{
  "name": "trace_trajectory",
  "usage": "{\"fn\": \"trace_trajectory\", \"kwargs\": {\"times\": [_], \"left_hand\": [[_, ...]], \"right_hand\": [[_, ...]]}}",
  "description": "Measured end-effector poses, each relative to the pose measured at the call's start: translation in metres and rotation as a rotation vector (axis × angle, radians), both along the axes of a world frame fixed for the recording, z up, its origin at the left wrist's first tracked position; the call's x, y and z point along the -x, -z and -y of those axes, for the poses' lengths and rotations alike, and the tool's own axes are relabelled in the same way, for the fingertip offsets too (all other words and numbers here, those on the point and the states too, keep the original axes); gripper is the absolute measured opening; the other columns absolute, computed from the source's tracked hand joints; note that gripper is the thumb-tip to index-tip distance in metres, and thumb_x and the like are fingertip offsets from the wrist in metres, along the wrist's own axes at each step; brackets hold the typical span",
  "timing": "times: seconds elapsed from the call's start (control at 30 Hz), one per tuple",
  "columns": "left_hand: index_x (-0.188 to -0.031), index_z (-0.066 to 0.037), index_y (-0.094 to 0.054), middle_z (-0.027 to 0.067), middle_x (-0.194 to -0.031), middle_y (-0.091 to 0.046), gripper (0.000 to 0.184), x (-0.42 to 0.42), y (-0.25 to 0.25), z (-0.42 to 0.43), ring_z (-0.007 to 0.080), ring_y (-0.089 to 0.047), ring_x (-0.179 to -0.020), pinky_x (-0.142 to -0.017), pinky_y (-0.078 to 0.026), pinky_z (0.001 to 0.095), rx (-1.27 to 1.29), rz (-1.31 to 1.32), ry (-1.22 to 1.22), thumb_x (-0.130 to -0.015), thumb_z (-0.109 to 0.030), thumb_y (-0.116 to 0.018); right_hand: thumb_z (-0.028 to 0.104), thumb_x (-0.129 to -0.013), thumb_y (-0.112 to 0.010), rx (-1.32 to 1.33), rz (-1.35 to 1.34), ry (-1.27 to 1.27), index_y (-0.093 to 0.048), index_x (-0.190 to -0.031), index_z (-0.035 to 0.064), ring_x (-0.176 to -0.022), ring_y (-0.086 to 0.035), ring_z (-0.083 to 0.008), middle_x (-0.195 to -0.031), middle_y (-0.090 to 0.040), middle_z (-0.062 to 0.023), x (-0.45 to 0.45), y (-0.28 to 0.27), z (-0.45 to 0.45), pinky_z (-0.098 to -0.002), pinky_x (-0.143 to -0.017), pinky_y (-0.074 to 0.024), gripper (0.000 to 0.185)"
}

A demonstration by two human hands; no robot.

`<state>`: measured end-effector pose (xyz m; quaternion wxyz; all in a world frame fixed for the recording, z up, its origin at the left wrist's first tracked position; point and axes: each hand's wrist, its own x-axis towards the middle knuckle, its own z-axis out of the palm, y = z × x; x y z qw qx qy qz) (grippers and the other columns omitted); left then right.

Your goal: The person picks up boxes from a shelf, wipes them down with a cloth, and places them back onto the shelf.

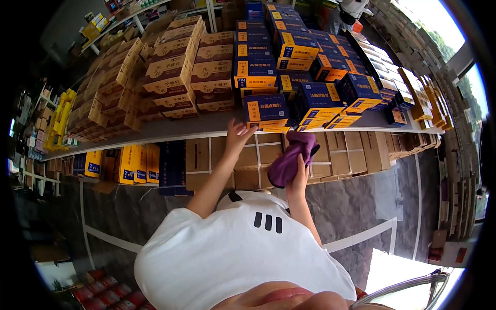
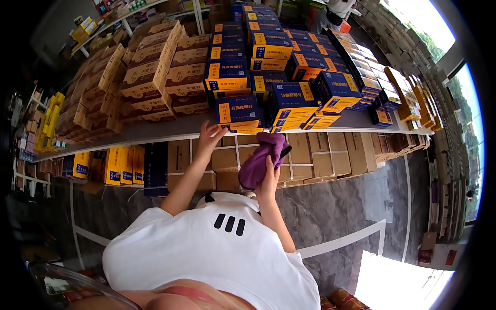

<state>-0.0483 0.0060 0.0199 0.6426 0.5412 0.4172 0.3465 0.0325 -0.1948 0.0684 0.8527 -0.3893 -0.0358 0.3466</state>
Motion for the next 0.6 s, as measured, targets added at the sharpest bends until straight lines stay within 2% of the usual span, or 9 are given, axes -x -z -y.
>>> {"fn": "trace_trajectory", "kwargs": {"times": [0.07, 0.1, 0.17, 0.33, 0.4, 0.43, 0.5, 0.57, 0.6], "left_hand": [[-0.134, -0.002, -0.036, 0.0107, -0.112, -0.052, 0.079, -0.009, 0.013, 0.011, 0.0184, -0.053, -0.112, -0.100, -0.046, 0.0311, 0.464, 0.364, -0.063, -0.078, -0.035, -0.080], [-0.134, -0.002, -0.036, 0.0107, -0.112, -0.052, 0.079, -0.013, 0.008, 0.015, 0.0184, -0.053, -0.112, -0.100, -0.046, 0.0311, 0.472, 0.360, -0.067, -0.078, -0.035, -0.080], [-0.121, -0.006, -0.047, 0.0045, -0.103, -0.052, 0.064, -0.023, -0.015, 0.018, 0.0138, -0.055, -0.100, -0.093, -0.048, 0.0266, 0.652, 0.395, -0.017, -0.078, -0.038, -0.080], [-0.108, -0.009, -0.054, 0.0018, -0.097, -0.053, 0.048, -0.041, -0.021, 0.020, 0.0119, -0.055, -0.094, -0.088, -0.050, 0.0243, 0.560, 0.323, -0.171, -0.078, -0.036, -0.080], [-0.107, -0.009, -0.054, 0.0040, -0.102, -0.054, 0.047, -0.035, -0.022, 0.017, 0.0122, -0.055, -0.094, -0.087, -0.051, 0.0242, 0.467, 0.341, -0.104, -0.078, -0.035, -0.080], [-0.116, -0.009, -0.052, 0.0030, -0.106, -0.054, 0.049, -0.031, -0.024, 0.014, 0.0108, -0.056, -0.093, -0.086, -0.050, 0.0217, 0.467, 0.342, -0.088, -0.081, -0.032, -0.078], [-0.109, -0.007, -0.056, 0.0028, -0.097, -0.054, 0.047, -0.019, -0.025, 0.006, 0.0115, -0.058, -0.093, -0.085, -0.052, 0.0220, 0.510, 0.330, -0.104, -0.080, -0.035, -0.078], [-0.107, -0.006, -0.057, 0.0017, -0.092, -0.052, 0.049, -0.011, -0.023, -0.005, 0.0115, -0.058, -0.093, -0.088, -0.052, 0.0224, 0.586, 0.325, -0.139, -0.079, -0.039, -0.078], [-0.115, -0.005, -0.052, 0.0086, -0.105, -0.050, 0.059, -0.009, -0.023, -0.011, 0.0176, -0.055, -0.104, -0.095, -0.050, 0.0324, 0.599, 0.345, -0.145, -0.077, -0.041, -0.080]], "right_hand": [[0.024, -0.098, -0.053, -0.009, -0.008, -0.011, -0.042, -0.131, 0.0044, -0.101, -0.065, -0.0327, -0.115, -0.060, -0.0157, -0.004, 0.000, -0.001, -0.0428, -0.085, -0.0546, 0.040], [0.024, -0.097, -0.055, 0.038, -0.021, -0.001, -0.042, -0.132, 0.0051, -0.100, -0.065, -0.0316, -0.115, -0.060, -0.0152, -0.007, 0.003, -0.003, -0.0416, -0.085, -0.0546, 0.041], [0.024, -0.096, -0.056, 0.091, -0.033, 0.002, -0.042, -0.132, 0.0057, -0.100, -0.065, -0.0305, -0.116, -0.060, -0.0147, -0.011, 0.010, -0.002, -0.0404, -0.085, -0.0546, 0.042], [0.018, -0.094, -0.060, 0.088, 0.079, 0.020, -0.042, -0.135, 0.0054, -0.100, -0.065, -0.0263, -0.118, -0.059, -0.0132, -0.018, 0.029, -0.011, -0.0377, -0.085, -0.0545, 0.047], [0.017, -0.094, -0.060, 0.141, 0.135, 0.027, -0.050, -0.130, 0.0008, -0.105, -0.055, -0.0140, -0.119, -0.059, -0.0070, -0.019, 0.031, -0.011, -0.0280, -0.091, -0.0441, 0.041], [0.017, -0.094, -0.060, 0.141, 0.131, 0.032, -0.050, -0.130, 0.0008, -0.105, -0.055, -0.0140, -0.119, -0.059, -0.0070, -0.021, 0.030, -0.010, -0.0280, -0.091, -0.0441, 0.041], [0.017, -0.094, -0.060, 0.220, 0.302, 0.052, -0.050, -0.130, -0.0008, -0.105, -0.055, -0.0135, -0.119, -0.059, -0.0076, -0.022, 0.026, -0.007, -0.0277, -0.092, -0.0435, 0.041], [0.017, -0.095, -0.060, 0.261, 0.342, 0.043, -0.049, -0.130, -0.0011, -0.105, -0.055, -0.0138, -0.119, -0.060, -0.0079, -0.023, 0.024, -0.008, -0.0279, -0.092, -0.0434, 0.041], [0.017, -0.095, -0.059, 0.300, 0.391, 0.026, -0.049, -0.130, -0.0015, -0.105, -0.055, -0.0141, -0.119, -0.060, -0.0083, -0.024, 0.022, -0.008, -0.0281, -0.093, -0.0433, 0.041]]}}
